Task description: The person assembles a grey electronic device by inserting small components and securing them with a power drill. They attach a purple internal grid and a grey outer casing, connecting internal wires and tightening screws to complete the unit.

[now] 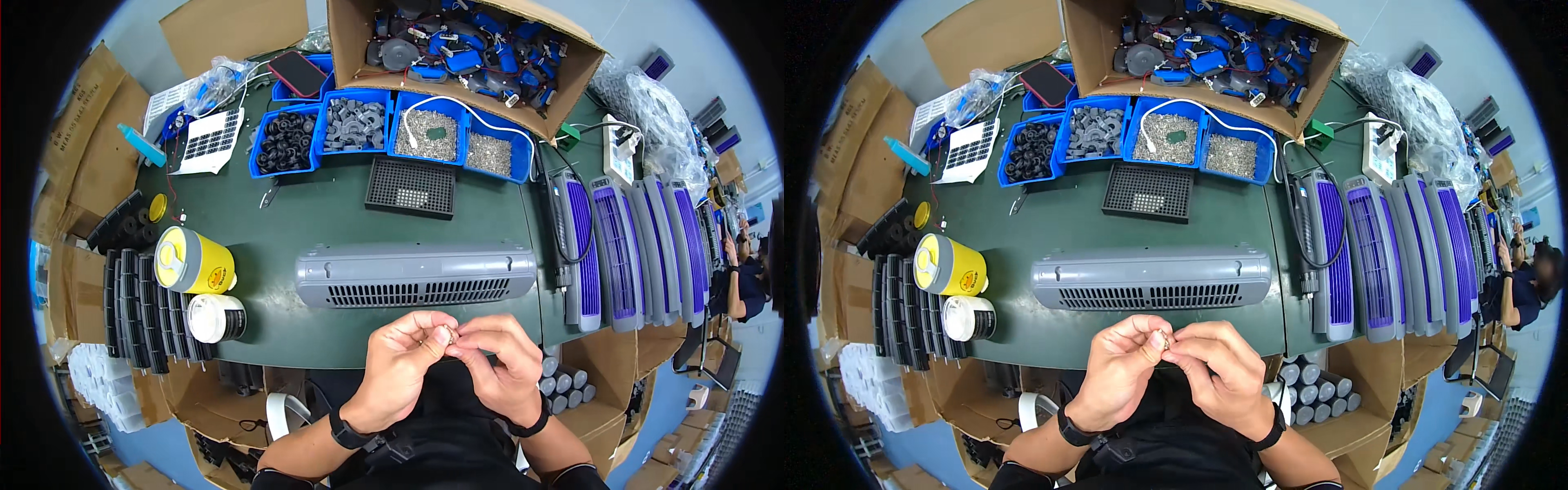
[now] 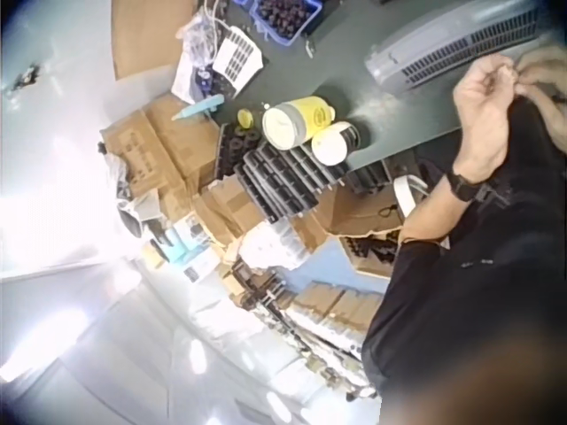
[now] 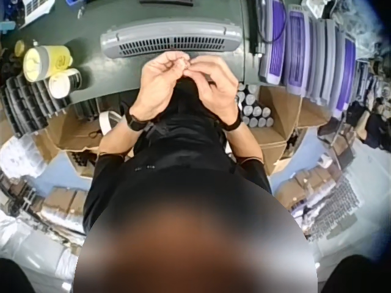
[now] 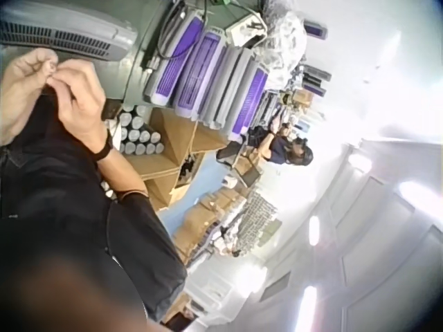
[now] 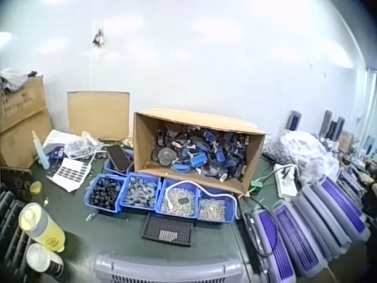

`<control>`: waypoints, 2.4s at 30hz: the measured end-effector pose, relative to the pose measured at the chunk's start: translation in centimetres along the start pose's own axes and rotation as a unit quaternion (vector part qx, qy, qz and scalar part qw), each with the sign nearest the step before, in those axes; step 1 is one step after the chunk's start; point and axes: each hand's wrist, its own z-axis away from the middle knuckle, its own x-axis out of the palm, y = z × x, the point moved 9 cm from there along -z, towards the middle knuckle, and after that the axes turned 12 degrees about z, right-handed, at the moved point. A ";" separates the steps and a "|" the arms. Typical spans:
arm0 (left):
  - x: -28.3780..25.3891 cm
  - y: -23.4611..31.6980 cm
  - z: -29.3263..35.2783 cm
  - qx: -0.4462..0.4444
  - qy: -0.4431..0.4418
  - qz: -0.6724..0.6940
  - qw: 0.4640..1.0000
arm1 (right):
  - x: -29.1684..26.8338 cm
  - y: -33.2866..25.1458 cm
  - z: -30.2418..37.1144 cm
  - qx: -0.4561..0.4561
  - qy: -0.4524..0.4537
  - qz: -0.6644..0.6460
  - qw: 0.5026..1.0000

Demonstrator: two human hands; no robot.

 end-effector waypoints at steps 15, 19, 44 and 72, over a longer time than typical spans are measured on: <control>-2.3 -3.4 0.2 -0.101 0.101 0.110 0.984 | 1.2 -0.1 1.9 -0.161 -0.004 0.193 0.968; -2.3 -3.8 0.1 -0.094 0.112 0.096 0.985 | 1.6 0.2 1.9 -0.154 -0.020 0.235 0.960; -1.2 -4.7 -0.1 -0.203 0.038 0.112 0.972 | -2.8 4.7 0.8 -0.043 0.085 0.337 0.937; -6.2 0.2 1.4 -0.154 0.098 0.097 0.978 | 5.3 -0.3 -2.7 -0.137 -0.085 0.278 0.947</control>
